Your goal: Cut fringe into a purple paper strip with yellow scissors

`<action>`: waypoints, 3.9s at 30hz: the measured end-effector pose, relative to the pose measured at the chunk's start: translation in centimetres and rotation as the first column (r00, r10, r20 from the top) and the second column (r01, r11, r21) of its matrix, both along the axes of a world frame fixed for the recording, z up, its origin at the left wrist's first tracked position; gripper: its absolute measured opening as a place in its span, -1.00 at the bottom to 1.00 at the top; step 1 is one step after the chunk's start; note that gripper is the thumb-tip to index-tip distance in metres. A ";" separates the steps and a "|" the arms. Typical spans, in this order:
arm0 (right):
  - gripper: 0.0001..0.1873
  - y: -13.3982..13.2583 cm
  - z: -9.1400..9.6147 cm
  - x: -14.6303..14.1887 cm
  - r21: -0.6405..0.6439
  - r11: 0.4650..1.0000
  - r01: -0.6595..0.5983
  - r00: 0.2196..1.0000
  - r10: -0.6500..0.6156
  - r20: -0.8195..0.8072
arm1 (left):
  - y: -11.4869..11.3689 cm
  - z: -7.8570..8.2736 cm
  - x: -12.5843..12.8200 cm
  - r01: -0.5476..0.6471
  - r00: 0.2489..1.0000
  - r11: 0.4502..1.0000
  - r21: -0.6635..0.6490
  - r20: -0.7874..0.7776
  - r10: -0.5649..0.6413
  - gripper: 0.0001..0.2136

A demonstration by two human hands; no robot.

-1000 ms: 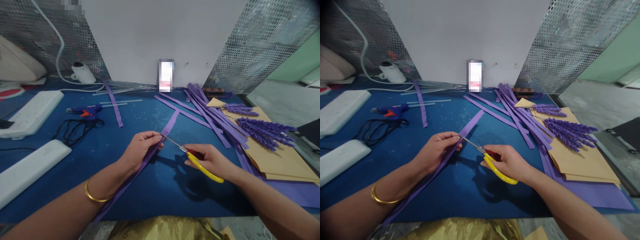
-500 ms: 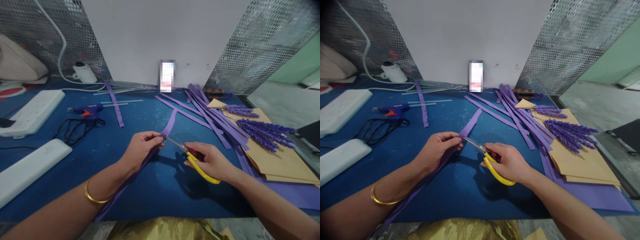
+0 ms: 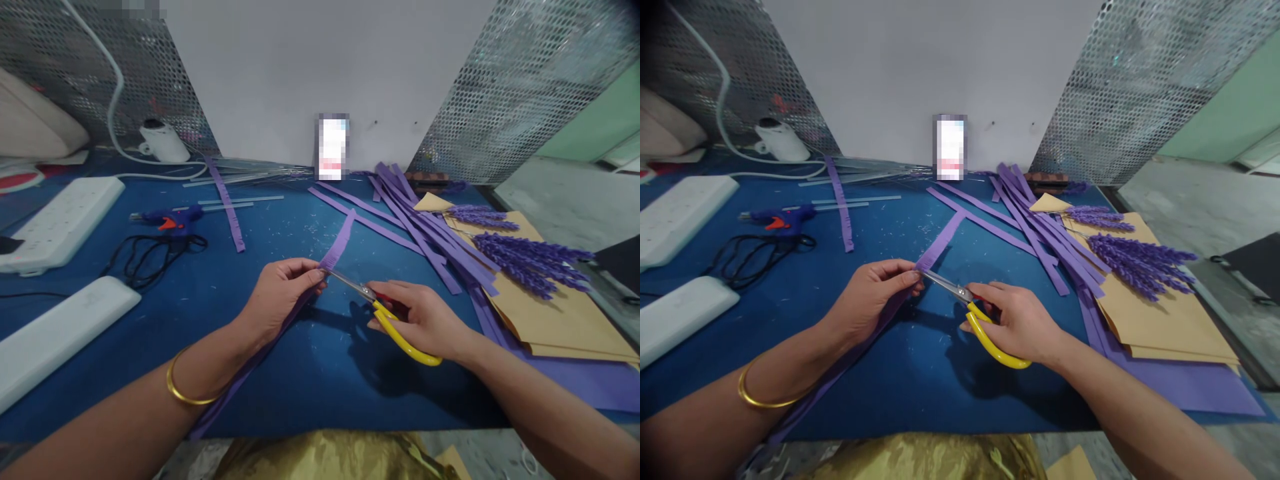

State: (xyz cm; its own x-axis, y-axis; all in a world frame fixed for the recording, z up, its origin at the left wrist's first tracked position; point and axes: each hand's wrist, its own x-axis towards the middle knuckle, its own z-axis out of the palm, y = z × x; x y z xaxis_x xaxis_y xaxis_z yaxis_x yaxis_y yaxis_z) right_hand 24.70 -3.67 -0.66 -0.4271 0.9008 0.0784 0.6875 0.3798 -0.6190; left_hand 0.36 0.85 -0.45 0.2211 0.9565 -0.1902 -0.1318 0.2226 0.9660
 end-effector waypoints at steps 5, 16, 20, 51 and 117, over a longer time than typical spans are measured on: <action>-0.57 0.0 0.1 0.0 -0.003 1.000 -0.028 1.000 0.028 -0.005 | -0.1 0.0 0.1 -0.031 0.999 0.999 -0.031 -0.012 0.031 -0.88; -0.57 -0.2 0.1 -0.1 0.031 0.999 -0.037 0.999 0.036 0.024 | 0.0 -0.2 0.0 -0.034 0.999 0.999 -0.038 0.008 0.034 -0.87; -0.55 -0.2 -0.1 -0.2 0.050 0.999 -0.017 0.999 0.016 0.030 | 0.0 -0.2 0.0 -0.026 1.000 0.999 -0.039 0.015 0.027 -0.87; -0.67 0.0 0.6 -0.1 -0.219 0.974 -0.061 0.989 0.029 -0.148 | 0.1 -0.3 0.0 0.025 0.995 0.986 -0.164 0.098 -0.009 -0.86; -0.60 -0.2 0.0 -0.1 0.012 1.000 0.002 1.000 -0.002 -0.026 | 0.0 -0.6 0.1 -0.054 0.999 0.998 -0.010 -0.004 0.054 -0.87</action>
